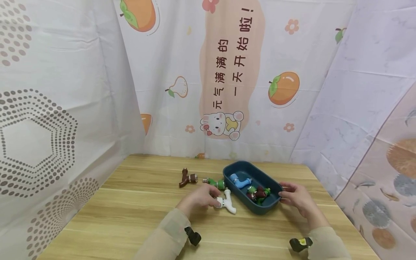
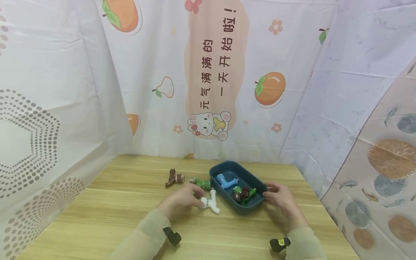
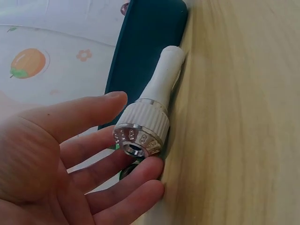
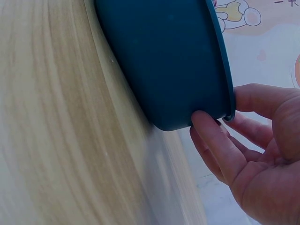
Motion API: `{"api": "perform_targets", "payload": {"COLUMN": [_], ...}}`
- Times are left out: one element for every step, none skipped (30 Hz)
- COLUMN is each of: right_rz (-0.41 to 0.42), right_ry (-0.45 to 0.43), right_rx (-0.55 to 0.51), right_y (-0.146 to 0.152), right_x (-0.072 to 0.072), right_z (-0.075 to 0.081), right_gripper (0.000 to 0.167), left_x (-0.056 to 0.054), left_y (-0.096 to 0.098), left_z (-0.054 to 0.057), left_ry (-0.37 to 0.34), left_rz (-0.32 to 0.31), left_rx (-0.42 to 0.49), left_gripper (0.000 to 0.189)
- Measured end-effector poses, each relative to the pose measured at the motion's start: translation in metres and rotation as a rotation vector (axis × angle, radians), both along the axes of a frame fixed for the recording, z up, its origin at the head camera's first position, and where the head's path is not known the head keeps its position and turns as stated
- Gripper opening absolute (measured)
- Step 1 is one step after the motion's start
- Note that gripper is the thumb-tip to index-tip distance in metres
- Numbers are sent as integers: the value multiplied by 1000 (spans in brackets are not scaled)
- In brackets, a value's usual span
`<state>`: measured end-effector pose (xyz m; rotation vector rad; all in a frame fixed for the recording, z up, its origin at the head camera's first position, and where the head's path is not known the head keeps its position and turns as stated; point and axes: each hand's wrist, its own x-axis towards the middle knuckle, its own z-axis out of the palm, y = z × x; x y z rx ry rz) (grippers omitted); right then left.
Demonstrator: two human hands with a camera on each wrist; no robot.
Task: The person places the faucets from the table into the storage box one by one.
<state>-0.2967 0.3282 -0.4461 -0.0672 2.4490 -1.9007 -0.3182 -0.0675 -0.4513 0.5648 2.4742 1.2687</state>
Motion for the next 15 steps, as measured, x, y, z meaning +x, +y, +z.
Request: {"api": "perform_targets", "payload": {"right_rz": [-2,0,-1,0,-6,-2,-7,1,-5,-5,-10,-7,-12,-12,-12], "right_ry": [-1,-1,-1,0,-3,0,0,3,1,1,-1,0,-2,-2,-2], "right_rx": [-1,0,1,4,3,7,7,14,14,15,13,13,9,7,5], "right_y": [0,0,0,0,0,0,0,0,0,0,0,0,0,0,0], "right_x": [0,0,0,1,1,1,1,0,0,0,0,0,0,-1,-1], "right_z": [0,0,-1,-1,-1,-1,-1,-1,-1,-1,-1,-1,-1,-1,-1], "right_gripper": [56,56,56,56,56,56,55,56,55,55,55,55,55,55,55], "left_x": [1,1,2,2,3,3,3,4,4,5,5,5,5,5,5], "left_y": [1,1,2,2,3,3,4,4,5,5,5,6,6,6,6], "left_z": [0,0,-1,-1,-1,-1,-2,-2,-2,-1,-1,-1,-1,-1,-1], "left_ry": [-1,4,9,11,15,18,21,23,25,24,26,25,24,24,24], "left_rz": [-4,-7,-9,-8,-10,-9,-6,-4,-1,2,3,6,8,8,8], "left_rx": [0,-4,-4,-2,1,-1,-2,-2,-1,-2,-1,-1,3,5,6], "left_gripper": [40,39,39,38,38,38,37,37,36,36,36,35,35,34,33]}}
